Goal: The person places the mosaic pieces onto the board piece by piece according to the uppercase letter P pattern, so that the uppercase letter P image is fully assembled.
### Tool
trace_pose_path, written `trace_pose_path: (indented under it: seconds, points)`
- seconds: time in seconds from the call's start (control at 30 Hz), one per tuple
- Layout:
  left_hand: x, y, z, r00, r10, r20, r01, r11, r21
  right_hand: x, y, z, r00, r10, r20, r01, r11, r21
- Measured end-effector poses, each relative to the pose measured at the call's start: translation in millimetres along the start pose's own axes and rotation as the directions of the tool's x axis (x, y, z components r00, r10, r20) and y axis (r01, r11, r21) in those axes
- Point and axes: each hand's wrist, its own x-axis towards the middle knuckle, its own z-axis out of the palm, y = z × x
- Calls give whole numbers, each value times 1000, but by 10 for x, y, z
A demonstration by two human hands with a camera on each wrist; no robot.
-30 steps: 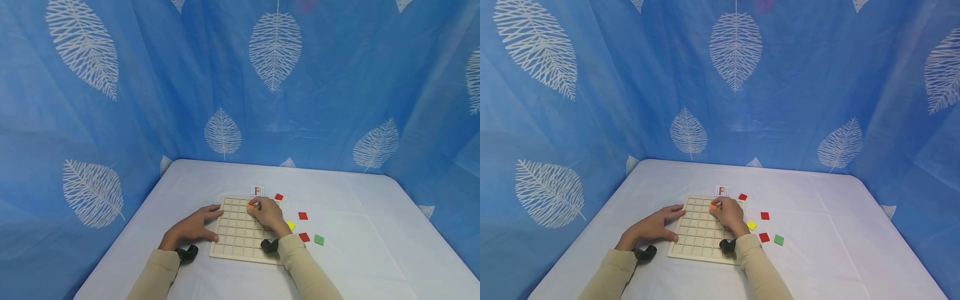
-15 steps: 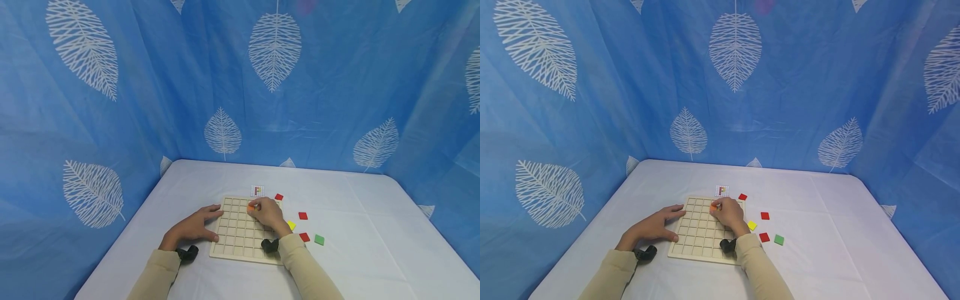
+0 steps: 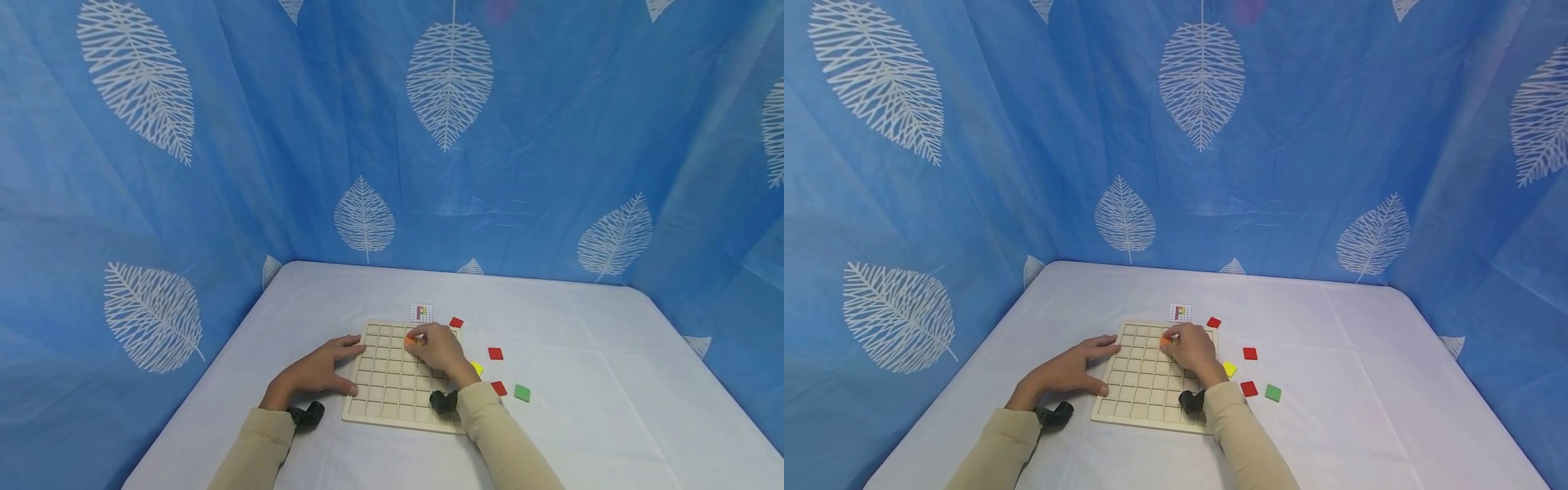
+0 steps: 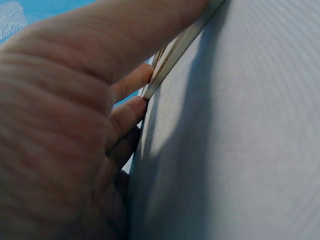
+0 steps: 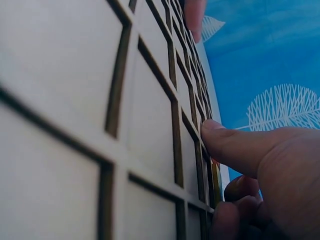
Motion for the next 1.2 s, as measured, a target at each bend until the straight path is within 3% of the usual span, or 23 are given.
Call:
trace_pose_path:
  seconds: [0.83, 1.2]
  points:
    - [-1, -2, 21, 1000, 0, -11, 0, 1000, 15, 9, 41, 7, 1000, 12, 21, -11, 1000, -19]
    - [9, -20, 16, 1000, 2, -6, -2, 1000, 8, 24, 67, -12, 1000, -20, 20, 19, 998, 55]
